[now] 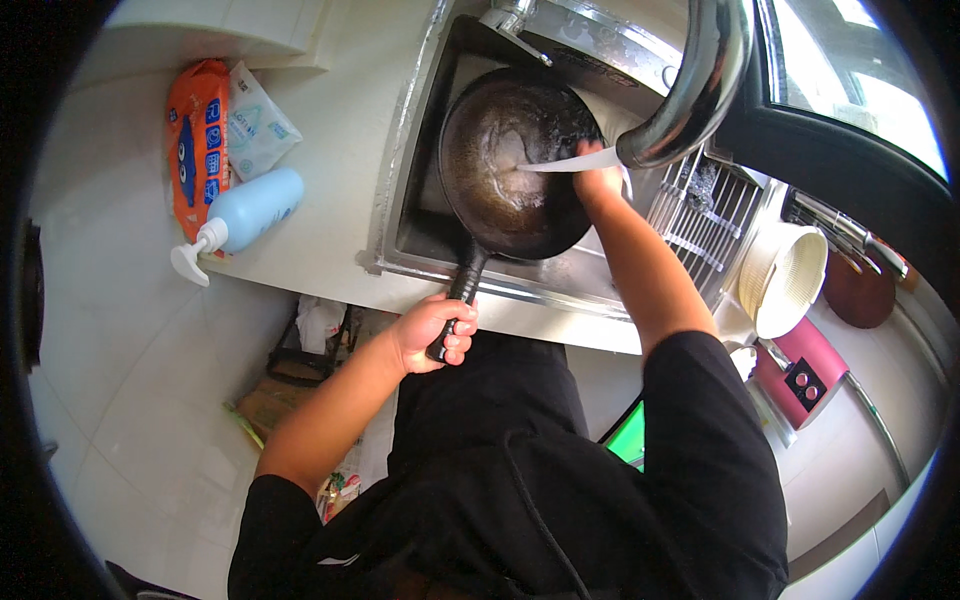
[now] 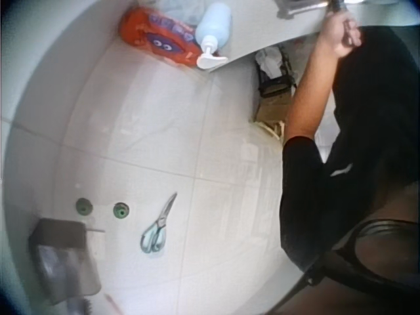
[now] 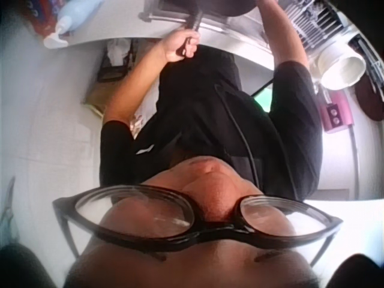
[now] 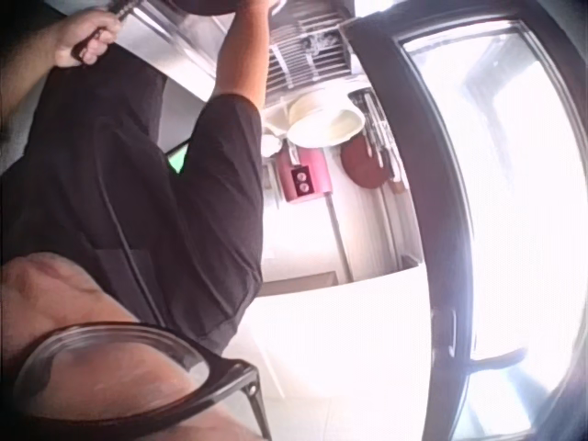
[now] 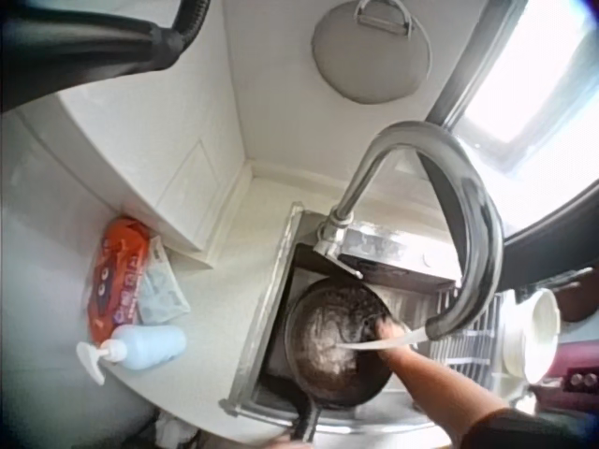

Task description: The person washes a frying pan, a knife, a cutting board, and a ladle in the kitchen sink using a dish sponge. They also wash their hands and transfer chopped vegetables from a cutting board into a bowl.

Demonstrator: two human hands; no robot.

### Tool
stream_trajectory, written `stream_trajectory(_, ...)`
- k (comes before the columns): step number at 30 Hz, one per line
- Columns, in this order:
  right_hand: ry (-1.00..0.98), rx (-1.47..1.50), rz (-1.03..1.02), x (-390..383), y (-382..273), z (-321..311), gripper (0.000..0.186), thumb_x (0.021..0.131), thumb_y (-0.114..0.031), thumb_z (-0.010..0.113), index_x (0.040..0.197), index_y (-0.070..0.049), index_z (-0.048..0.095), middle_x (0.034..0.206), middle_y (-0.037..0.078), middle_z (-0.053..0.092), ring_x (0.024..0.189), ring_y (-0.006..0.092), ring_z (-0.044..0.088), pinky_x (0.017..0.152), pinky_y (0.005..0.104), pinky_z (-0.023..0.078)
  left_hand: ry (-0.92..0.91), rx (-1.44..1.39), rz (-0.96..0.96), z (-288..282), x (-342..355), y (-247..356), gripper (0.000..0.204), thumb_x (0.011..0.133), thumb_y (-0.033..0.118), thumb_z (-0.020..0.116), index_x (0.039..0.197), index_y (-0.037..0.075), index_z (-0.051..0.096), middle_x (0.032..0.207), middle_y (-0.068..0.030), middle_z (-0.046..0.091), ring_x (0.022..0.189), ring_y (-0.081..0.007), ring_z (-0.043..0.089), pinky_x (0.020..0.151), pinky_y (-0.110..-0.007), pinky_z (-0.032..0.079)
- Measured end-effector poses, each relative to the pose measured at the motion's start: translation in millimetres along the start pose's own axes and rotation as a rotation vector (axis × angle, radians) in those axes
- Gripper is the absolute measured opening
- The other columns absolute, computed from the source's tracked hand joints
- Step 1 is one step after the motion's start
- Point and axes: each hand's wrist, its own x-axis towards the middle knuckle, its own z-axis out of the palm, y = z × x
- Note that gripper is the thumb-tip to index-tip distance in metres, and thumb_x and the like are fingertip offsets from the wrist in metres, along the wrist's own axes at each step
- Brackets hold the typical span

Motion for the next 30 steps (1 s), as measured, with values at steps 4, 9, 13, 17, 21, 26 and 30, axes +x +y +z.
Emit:
stream_trajectory(4,0.4,0.402,-0.007,63,-44,18,0.039,0.085,-0.015,0.058,0.123,-0.007,0.058,0.115,0.024,0.061,0.104,0.0444,0.061,0.088,0.0522,0.051,0.037,0.042,-0.085,12,-6,14,0.014,0.091,0.012,0.059,0.088,0.016,0.046,0.067,0.0034,0.046,0.051,-0.0086,0.044,0.045,-0.027,0.037)
stream_trajectory(9,0.552,0.905,0.011,74,-155,19,0.041,0.087,-0.016,0.058,0.124,0.002,0.053,0.121,0.029,0.059,0.115,0.0466,0.054,0.098,0.0483,0.043,0.11,0.09,-0.132,20,-2,14,0.012,0.091,0.011,0.058,0.09,0.018,0.048,0.067,0.0048,0.046,0.049,-0.008,0.044,0.044,-0.028,0.038)
stream_trajectory(13,-0.08,1.339,-0.195,23,-169,3,0.031,0.086,-0.008,0.055,0.117,-0.004,0.054,0.093,0.013,0.062,0.084,0.0242,0.057,0.078,0.0355,0.048,0.142,0.135,-0.109,17,0,13,0.013,0.09,0.01,0.059,0.088,0.017,0.048,0.066,0.0043,0.046,0.049,-0.0087,0.045,0.044,-0.028,0.039)
stream_trajectory(17,-0.431,1.131,-0.282,-28,-125,-30,0.036,0.086,-0.006,0.06,0.123,-0.003,0.058,0.107,0.013,0.068,0.096,0.0227,0.064,0.087,0.0339,0.051,0.07,0.106,-0.064,10,-3,12,0.013,0.09,0.01,0.058,0.087,0.017,0.048,0.066,0.0045,0.047,0.049,-0.0083,0.045,0.044,-0.028,0.039)
stream_trajectory(21,-0.371,0.852,-0.361,-25,-55,-85,0.025,0.089,-0.008,0.063,0.114,-0.003,0.067,0.104,0.012,0.071,0.096,0.0207,0.068,0.085,0.0329,0.054,0.017,0.066,-0.095,-2,-6,21,0.015,0.089,0.011,0.06,0.079,0.014,0.049,0.066,0.003,0.049,0.05,-0.009,0.046,0.045,-0.029,0.039)
stream_trajectory(26,0.03,0.848,-0.294,-6,-51,-204,0.029,0.088,-0.019,0.075,0.109,-0.001,0.068,0.098,0.01,0.073,0.085,0.0157,0.071,0.076,0.0299,0.057,0.035,0.124,-0.082,3,-10,25,0.013,0.09,0.011,0.059,0.083,0.015,0.049,0.067,0.0039,0.048,0.05,-0.0083,0.046,0.044,-0.029,0.04)
stream_trajectory(30,0.266,0.813,-0.362,7,-76,-254,0.031,0.086,-0.025,0.078,0.105,-0.003,0.069,0.08,0.003,0.072,0.07,0.0085,0.066,0.065,0.0238,0.052,0.078,0.171,-0.085,8,-11,28,0.01,0.092,0.01,0.058,0.09,0.017,0.05,0.067,0.0055,0.046,0.049,-0.0067,0.044,0.044,-0.028,0.039)
